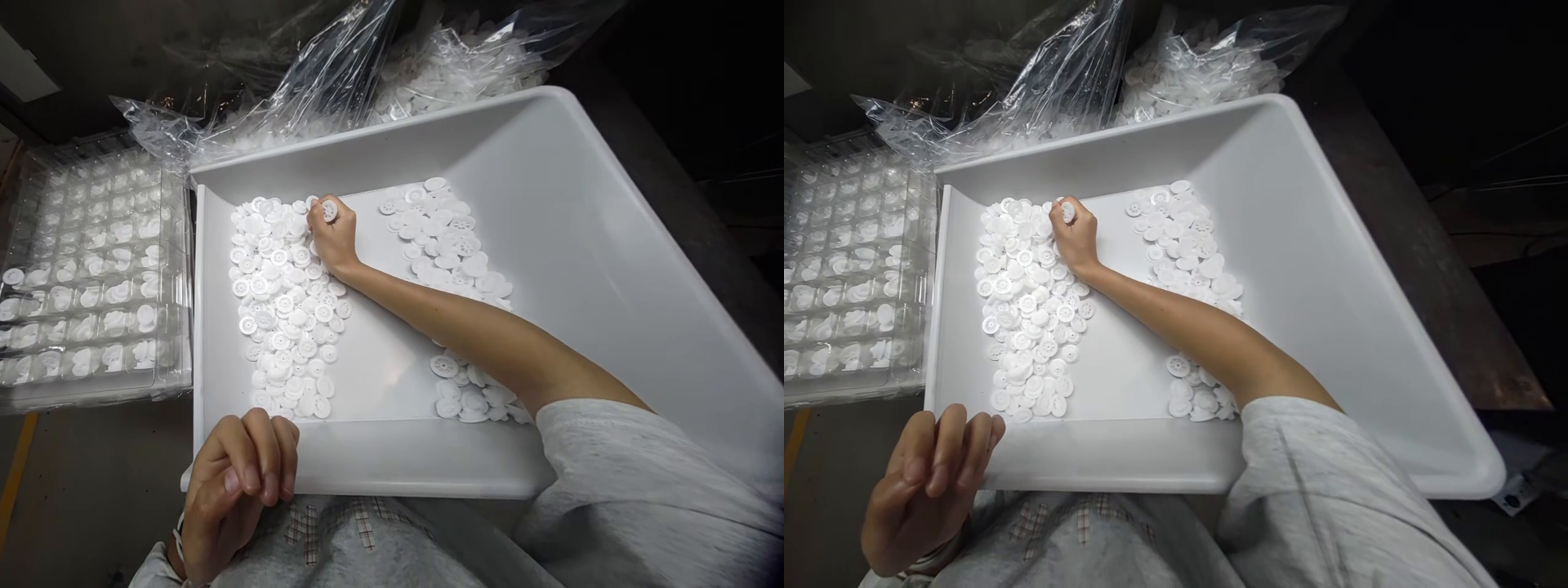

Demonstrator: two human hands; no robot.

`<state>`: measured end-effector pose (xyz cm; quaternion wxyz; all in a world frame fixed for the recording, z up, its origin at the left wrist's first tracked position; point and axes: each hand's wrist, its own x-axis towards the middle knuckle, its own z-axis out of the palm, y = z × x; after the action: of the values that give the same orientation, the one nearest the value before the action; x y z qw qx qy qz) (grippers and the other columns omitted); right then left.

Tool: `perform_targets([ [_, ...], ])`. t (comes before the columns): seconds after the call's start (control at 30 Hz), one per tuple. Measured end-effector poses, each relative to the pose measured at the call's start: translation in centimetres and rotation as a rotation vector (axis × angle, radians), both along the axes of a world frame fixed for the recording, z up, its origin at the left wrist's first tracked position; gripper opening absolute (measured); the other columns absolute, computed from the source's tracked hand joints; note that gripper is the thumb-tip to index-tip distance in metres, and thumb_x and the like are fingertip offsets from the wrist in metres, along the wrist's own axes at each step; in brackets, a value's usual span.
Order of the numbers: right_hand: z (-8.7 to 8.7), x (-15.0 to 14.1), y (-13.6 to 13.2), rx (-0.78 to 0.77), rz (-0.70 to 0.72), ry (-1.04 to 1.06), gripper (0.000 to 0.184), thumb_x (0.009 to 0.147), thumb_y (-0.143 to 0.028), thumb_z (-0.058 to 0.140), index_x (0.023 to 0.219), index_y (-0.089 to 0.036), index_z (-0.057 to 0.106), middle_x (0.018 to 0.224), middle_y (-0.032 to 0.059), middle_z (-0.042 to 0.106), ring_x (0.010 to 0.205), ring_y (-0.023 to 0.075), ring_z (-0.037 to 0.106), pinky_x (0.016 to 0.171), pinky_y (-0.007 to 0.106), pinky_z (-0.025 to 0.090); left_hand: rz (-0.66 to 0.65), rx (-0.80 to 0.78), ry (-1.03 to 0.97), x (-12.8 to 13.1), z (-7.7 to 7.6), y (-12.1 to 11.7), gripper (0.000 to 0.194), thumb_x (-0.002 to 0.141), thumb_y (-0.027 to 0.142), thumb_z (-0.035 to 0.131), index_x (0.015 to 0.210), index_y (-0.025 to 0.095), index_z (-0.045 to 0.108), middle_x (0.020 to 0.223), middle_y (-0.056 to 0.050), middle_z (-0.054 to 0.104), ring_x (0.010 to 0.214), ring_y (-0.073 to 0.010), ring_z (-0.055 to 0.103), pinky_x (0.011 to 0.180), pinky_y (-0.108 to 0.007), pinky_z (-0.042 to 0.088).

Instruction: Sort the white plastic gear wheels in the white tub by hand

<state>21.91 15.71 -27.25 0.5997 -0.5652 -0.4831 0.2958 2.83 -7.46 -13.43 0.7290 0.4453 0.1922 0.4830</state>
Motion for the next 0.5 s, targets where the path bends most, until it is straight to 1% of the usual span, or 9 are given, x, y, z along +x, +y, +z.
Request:
perform_targets([
  [0.13, -0.3, 0.1, 1.0, -0.044, -0.052, 0.196, 0.042, 0.1, -0.057, 0.05, 0.096, -0.016, 0.059, 0.076, -0.0017, 0.055, 0.062, 0.0083, 0.05, 0.059, 0.024, 0.048, -0.005, -0.02, -0.013, 0.0, 0.0, -0.1, 0.018, 0.098, 0.03, 0.041, 0.083, 0.021, 0.042, 0.066, 0.003, 0.029, 0.061, -0.0104, 0.032, 0.064, -0.029, 0.033],
  [0.2, -0.3, 0.1, 1.3, -0.07, -0.063, 0.282, 0.05, 0.099, -0.066, 0.044, 0.094, -0.018, 0.054, 0.072, -0.0031, 0.049, 0.056, 0.0075, 0.044, 0.052, 0.023, 0.042, -0.004, -0.029, -0.026, 0.0, -0.1, -0.2, 0.018, 0.098, 0.03, 0.042, 0.083, 0.021, 0.043, 0.067, 0.003, 0.03, 0.062, -0.0103, 0.032, 0.065, -0.029, 0.033],
  [0.27, -0.1, 0.2, 1.6, -0.093, -0.059, 0.347, 0.057, 0.094, -0.077, 0.038, 0.09, -0.021, 0.047, 0.07, -0.0033, 0.045, 0.051, 0.0078, 0.039, 0.046, 0.023, 0.035, 0.001, -0.044, -0.039, 0.0, -0.1, -0.3, 0.017, 0.098, 0.03, 0.041, 0.084, 0.021, 0.044, 0.068, 0.003, 0.031, 0.063, -0.0102, 0.033, 0.066, -0.028, 0.034],
  [0.37, 0.3, 0.5, 1.8, -0.121, -0.036, 0.415, 0.063, 0.084, -0.089, 0.036, 0.084, -0.026, 0.036, 0.069, -0.003, 0.038, 0.049, 0.0093, 0.033, 0.043, 0.026, 0.027, 0.017, -0.088, -0.064, 0.0, -0.3, -0.5, 0.017, 0.097, 0.03, 0.043, 0.083, 0.021, 0.046, 0.068, 0.002, 0.033, 0.063, -0.0097, 0.033, 0.067, -0.027, 0.036],
  [0.43, 0.7, 0.7, 1.8, -0.14, -0.012, 0.454, 0.065, 0.081, -0.091, 0.04, 0.081, -0.027, 0.031, 0.068, -0.0032, 0.035, 0.049, 0.0099, 0.031, 0.043, 0.027, 0.025, 0.033, -0.134, -0.089, -0.1, -0.3, -0.6, 0.018, 0.096, 0.031, 0.047, 0.081, 0.021, 0.049, 0.067, 0.003, 0.035, 0.062, -0.0087, 0.035, 0.067, -0.026, 0.039],
  [0.5, 1.6, 0.8, 1.5, -0.165, 0.023, 0.496, 0.063, 0.081, -0.088, 0.044, 0.079, -0.026, 0.028, 0.068, -0.0037, 0.032, 0.049, 0.0095, 0.028, 0.043, 0.028, 0.024, 0.057, -0.213, -0.116, -0.2, -0.2, -0.5, 0.018, 0.095, 0.031, 0.052, 0.08, 0.02, 0.053, 0.066, 0.003, 0.039, 0.062, -0.0071, 0.041, 0.069, -0.023, 0.044],
])
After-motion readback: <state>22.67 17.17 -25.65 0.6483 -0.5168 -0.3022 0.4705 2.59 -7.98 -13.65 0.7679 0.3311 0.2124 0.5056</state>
